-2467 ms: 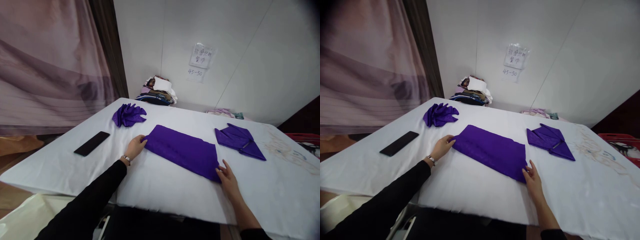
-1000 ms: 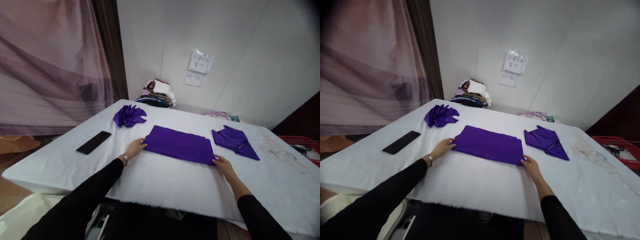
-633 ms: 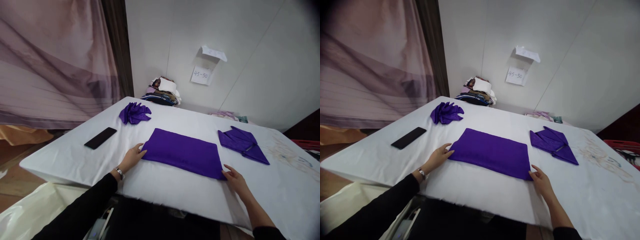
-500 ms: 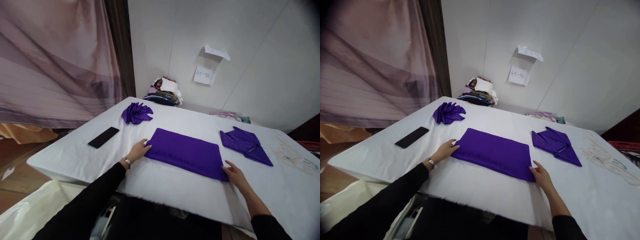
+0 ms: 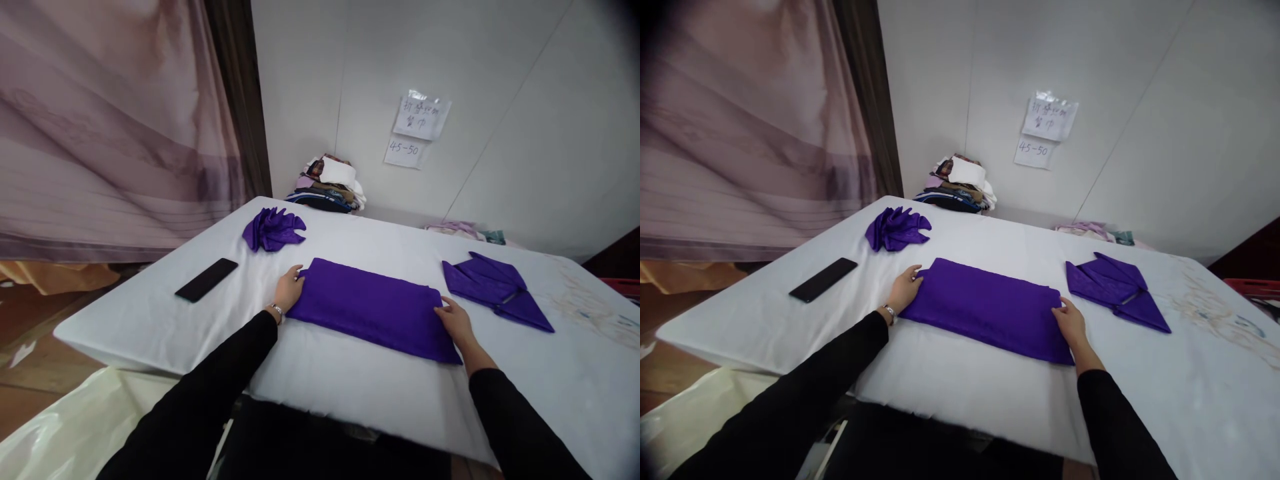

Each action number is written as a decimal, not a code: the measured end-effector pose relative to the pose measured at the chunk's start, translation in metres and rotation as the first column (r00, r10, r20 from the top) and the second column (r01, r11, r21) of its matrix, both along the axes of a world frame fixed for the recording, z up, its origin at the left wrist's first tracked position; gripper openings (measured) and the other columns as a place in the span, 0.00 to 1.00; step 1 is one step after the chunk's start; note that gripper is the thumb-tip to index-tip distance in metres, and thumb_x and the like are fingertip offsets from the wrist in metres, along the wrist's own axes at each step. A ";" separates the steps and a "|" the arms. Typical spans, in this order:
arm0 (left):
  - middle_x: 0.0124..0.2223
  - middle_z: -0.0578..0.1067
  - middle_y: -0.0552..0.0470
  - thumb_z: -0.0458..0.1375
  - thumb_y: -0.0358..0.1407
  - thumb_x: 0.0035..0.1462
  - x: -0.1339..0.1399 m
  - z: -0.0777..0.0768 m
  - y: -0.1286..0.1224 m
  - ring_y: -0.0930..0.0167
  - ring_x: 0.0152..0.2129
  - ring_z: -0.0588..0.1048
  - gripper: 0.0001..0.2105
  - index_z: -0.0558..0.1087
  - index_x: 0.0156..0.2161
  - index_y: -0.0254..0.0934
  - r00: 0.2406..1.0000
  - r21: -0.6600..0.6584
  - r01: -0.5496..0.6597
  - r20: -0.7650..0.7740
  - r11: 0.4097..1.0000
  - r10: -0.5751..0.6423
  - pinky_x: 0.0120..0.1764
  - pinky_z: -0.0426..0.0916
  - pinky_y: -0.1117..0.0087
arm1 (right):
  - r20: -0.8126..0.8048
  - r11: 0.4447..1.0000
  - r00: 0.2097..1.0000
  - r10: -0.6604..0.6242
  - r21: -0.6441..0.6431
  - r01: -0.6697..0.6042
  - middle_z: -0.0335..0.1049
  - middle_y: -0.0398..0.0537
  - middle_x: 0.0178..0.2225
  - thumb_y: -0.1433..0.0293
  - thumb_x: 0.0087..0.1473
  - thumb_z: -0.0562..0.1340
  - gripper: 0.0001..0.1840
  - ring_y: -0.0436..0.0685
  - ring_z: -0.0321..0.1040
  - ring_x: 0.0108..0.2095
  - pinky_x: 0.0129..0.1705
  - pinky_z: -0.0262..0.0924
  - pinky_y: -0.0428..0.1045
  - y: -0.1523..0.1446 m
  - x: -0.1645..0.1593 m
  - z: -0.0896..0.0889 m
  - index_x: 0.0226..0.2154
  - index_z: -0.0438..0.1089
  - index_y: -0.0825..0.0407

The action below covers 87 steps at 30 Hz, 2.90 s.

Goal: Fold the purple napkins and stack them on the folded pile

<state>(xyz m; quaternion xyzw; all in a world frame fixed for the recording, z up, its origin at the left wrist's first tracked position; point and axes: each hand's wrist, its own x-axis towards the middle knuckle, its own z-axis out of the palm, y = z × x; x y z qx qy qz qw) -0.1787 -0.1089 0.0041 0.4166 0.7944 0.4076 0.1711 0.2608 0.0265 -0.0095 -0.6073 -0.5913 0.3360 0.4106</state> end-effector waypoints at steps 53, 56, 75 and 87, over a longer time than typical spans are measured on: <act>0.39 0.79 0.49 0.54 0.36 0.51 -0.012 -0.004 0.090 0.66 0.36 0.76 0.17 0.71 0.47 0.39 0.985 -0.113 0.033 -0.165 0.993 -0.052 0.36 0.68 0.70 | 0.480 0.968 0.843 -0.242 0.064 0.242 0.74 0.47 0.34 0.71 0.49 0.52 0.25 0.56 0.69 0.36 0.41 0.58 0.48 0.012 -0.017 -0.007 0.49 0.68 0.52; 0.42 0.78 0.48 0.54 0.37 0.53 -0.009 -0.003 0.091 0.63 0.39 0.75 0.16 0.71 0.48 0.41 0.974 -0.144 0.004 -0.224 0.990 -0.037 0.38 0.68 0.67 | 0.535 0.972 0.815 -0.222 0.059 0.226 0.75 0.47 0.36 0.72 0.49 0.52 0.24 0.56 0.69 0.38 0.42 0.58 0.48 0.013 -0.018 -0.005 0.49 0.69 0.52; 0.50 0.72 0.40 0.51 0.31 0.54 0.006 0.005 0.090 0.59 0.47 0.71 0.17 0.70 0.50 0.35 0.938 -0.155 -0.044 -0.347 0.987 -0.013 0.46 0.66 0.61 | 0.654 0.987 0.744 -0.139 0.027 0.161 0.71 0.54 0.47 0.73 0.54 0.50 0.22 0.60 0.66 0.48 0.48 0.56 0.52 0.014 -0.020 0.005 0.50 0.68 0.53; 0.64 0.57 0.44 0.47 0.34 0.56 0.110 -0.006 0.054 0.64 0.62 0.54 0.25 0.61 0.60 0.37 0.610 -0.277 0.539 -0.523 0.795 -0.595 0.60 0.50 0.57 | 0.601 0.808 0.657 0.455 0.032 -0.588 0.44 0.50 0.65 0.58 0.61 0.47 0.29 0.60 0.38 0.65 0.62 0.35 0.61 -0.052 -0.183 0.013 0.62 0.48 0.48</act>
